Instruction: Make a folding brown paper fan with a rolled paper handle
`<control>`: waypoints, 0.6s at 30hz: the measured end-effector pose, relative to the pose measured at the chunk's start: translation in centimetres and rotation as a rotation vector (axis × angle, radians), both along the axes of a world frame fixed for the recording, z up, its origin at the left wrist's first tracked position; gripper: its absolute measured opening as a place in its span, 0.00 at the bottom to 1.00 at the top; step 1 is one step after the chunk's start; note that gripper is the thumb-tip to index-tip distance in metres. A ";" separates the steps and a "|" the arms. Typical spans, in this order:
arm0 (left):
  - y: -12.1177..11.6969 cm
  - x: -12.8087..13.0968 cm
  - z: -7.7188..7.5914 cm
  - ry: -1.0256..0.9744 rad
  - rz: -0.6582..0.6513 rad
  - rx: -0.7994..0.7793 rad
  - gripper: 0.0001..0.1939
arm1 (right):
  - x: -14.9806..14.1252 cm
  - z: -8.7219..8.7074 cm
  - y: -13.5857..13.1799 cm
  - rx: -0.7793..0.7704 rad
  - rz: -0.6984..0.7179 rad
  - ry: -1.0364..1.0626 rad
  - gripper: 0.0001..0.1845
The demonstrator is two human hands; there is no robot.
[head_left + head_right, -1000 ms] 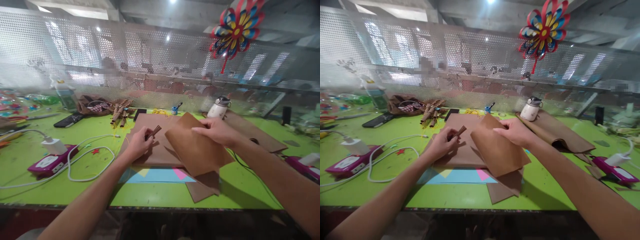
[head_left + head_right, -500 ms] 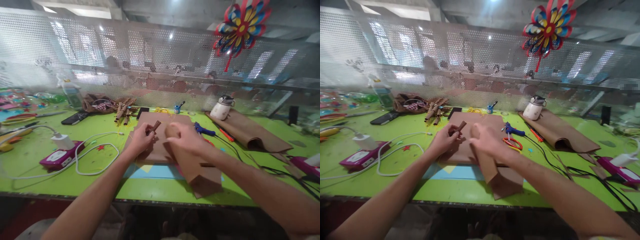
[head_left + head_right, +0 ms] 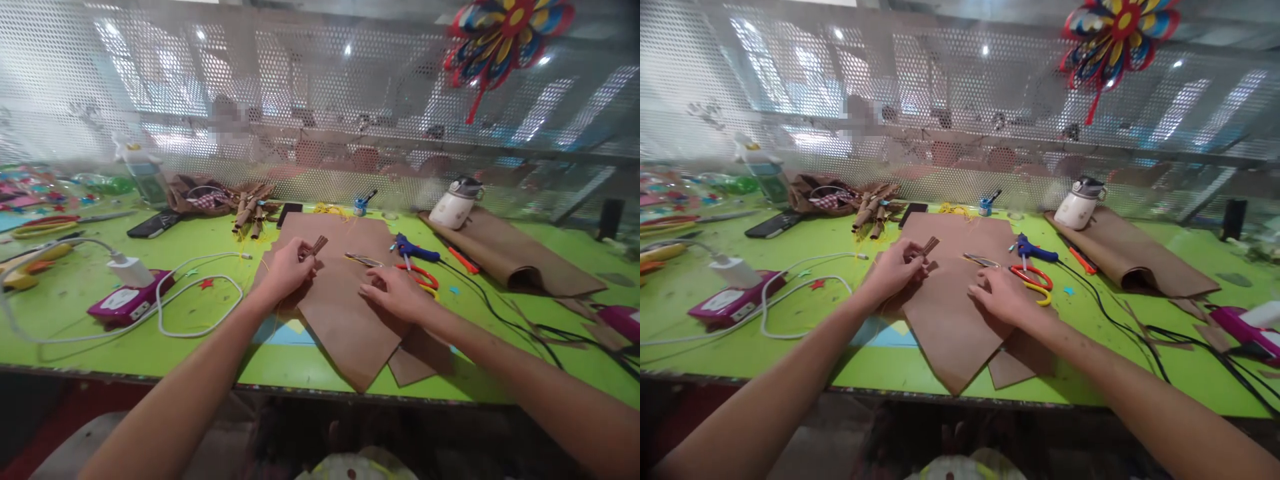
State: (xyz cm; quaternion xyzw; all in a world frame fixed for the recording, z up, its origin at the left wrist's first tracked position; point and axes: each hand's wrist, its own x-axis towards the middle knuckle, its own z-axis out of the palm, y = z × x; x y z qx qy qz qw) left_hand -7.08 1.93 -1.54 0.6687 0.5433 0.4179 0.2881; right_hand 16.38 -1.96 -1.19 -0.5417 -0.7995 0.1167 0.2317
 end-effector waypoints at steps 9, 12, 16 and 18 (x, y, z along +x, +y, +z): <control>0.1 0.0 -0.4 0.064 -0.022 0.086 0.07 | -0.7 -1.5 1.7 -0.346 -0.052 0.410 0.23; -0.3 0.0 0.4 0.147 -0.038 0.230 0.09 | -0.1 -1.8 3.3 -0.461 -0.128 0.603 0.18; -1.0 0.3 1.2 0.281 -0.094 0.339 0.10 | 1.0 -2.4 5.1 -0.452 -0.202 0.681 0.14; -1.4 0.5 1.4 0.289 -0.162 0.329 0.10 | 1.1 -2.7 5.2 -0.422 -0.212 0.712 0.13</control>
